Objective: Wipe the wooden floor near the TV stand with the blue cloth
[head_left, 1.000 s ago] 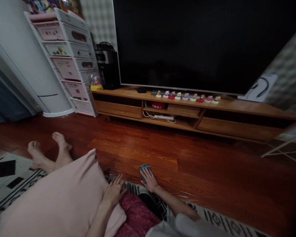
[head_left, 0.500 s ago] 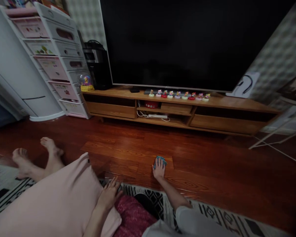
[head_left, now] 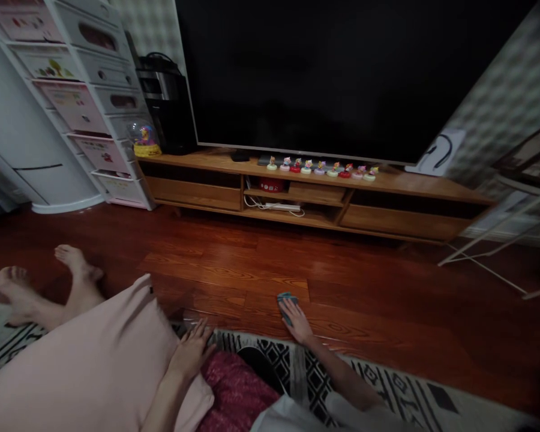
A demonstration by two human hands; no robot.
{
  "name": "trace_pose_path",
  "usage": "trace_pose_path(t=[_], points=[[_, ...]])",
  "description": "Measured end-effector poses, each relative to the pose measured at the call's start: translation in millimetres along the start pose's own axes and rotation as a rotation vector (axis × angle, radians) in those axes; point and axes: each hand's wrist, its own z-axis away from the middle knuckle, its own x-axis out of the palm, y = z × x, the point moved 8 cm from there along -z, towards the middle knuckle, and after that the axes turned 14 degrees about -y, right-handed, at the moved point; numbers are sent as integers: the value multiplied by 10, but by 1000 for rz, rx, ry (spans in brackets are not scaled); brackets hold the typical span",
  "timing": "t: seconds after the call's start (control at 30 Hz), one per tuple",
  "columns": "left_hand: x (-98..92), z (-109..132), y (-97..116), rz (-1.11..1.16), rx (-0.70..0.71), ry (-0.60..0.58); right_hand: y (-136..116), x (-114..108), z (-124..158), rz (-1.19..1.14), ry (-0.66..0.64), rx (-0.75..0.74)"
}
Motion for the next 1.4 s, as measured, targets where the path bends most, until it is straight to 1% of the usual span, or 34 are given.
trace_pose_path(t=[0.07, 0.1, 0.13, 0.17, 0.2, 0.23, 0.27, 0.3, 0.37, 0.43, 0.47, 0.5, 0.53, 0.57, 0.6, 0.63, 0.7, 0.77, 0.83, 0.87, 0.9, 0.93, 0.97, 1.0, 1.03, 1.07, 1.1, 1.13, 1.2, 1.27, 1.33, 1.37, 1.4], points=[[2, -5, -4, 11, -2, -6, 366, -126, -114, -5, 82, 254], [4, -9, -8, 17, -4, -6, 484, -174, -185, -19, 124, 383], [8, -13, -12, 22, -5, -5, 541, -205, -262, -39, 161, 495], [12, -18, -17, 24, -5, -5, 530, -216, -351, -61, 189, 576], [15, -23, -21, 27, -4, -3, 451, -208, -453, -80, 203, 614], [17, -26, -24, 30, -3, -4, 310, -184, -567, -93, 202, 607], [17, -28, -25, 34, 0, -4, 116, -145, -682, -96, 188, 558], [15, -27, -25, 39, 2, -5, -116, -93, -784, -90, 164, 475], [5, -18, -23, 43, 3, -8, -639, 29, -902, -65, 108, 242], [-7, -4, -17, 36, 1, -8, -1126, 150, -864, -37, 51, -28], [-11, 3, -14, 32, 0, -6, -1314, 200, -791, -27, 19, -159], [-14, 8, -11, 29, 0, -2, -1444, 239, -691, -19, -17, -276], [-15, 11, -10, 27, 1, 3, -1506, 264, -575, -17, -53, -368], [-12, 13, -10, 24, 2, 9, -1495, 271, -456, -18, -88, -429], [-7, 11, -11, 21, 2, 15, -1414, 261, -340, -22, -115, -459], [1, 7, -14, 18, 4, 21, -1270, 235, -236, -28, -130, -454], [13, -3, -17, 18, 13, 37, -836, 145, -66, -37, -117, -362], [18, -13, -20, 25, 22, 50, -303, 36, 54, -36, -57, -193], [17, -15, -17, 33, 28, 51, 207, -61, 123, -27, 31, 21], [13, -12, -14, 35, 27, 48, 416, -97, 134, -25, 79, 133], [9, -8, -12, 36, 23, 40, 579, -119, 128, -26, 125, 243], [6, -3, -9, 36, 18, 30, 688, -129, 103, -32, 168, 348], [4, 0, -7, 36, 12, 18, 741, -126, 60, -43, 207, 446], [4, 2, -6, 37, 6, 6, 738, -111, -2, -60, 241, 529], [5, 0, -7, 40, 0, -4, 679, -91, -81, -79, 271, 590], [6, -3, -10, 42, -3, -11, 566, -69, -176, -98, 296, 621], [5, -8, -14, 44, -5, -12, 409, -47, -285, -112, 313, 619], [5, -13, -18, 47, -5, -12, 213, -25, -401, -121, 315, 583], [3, -20, -22, 45, -2, -11, -248, 29, -623, -118, 267, 433], [-2, -16, -18, 40, -3, -14, -730, 87, -759, -107, 178, 221], [-12, -2, -8, 34, -11, -21, -1139, 130, -764, -97, 83, -19], [-17, 8, -3, 33, -16, -26, -1283, 143, -717, -93, 38, -134], [-21, 16, 4, 31, -21, -31, -1373, 150, -645, -87, -5, -237]])
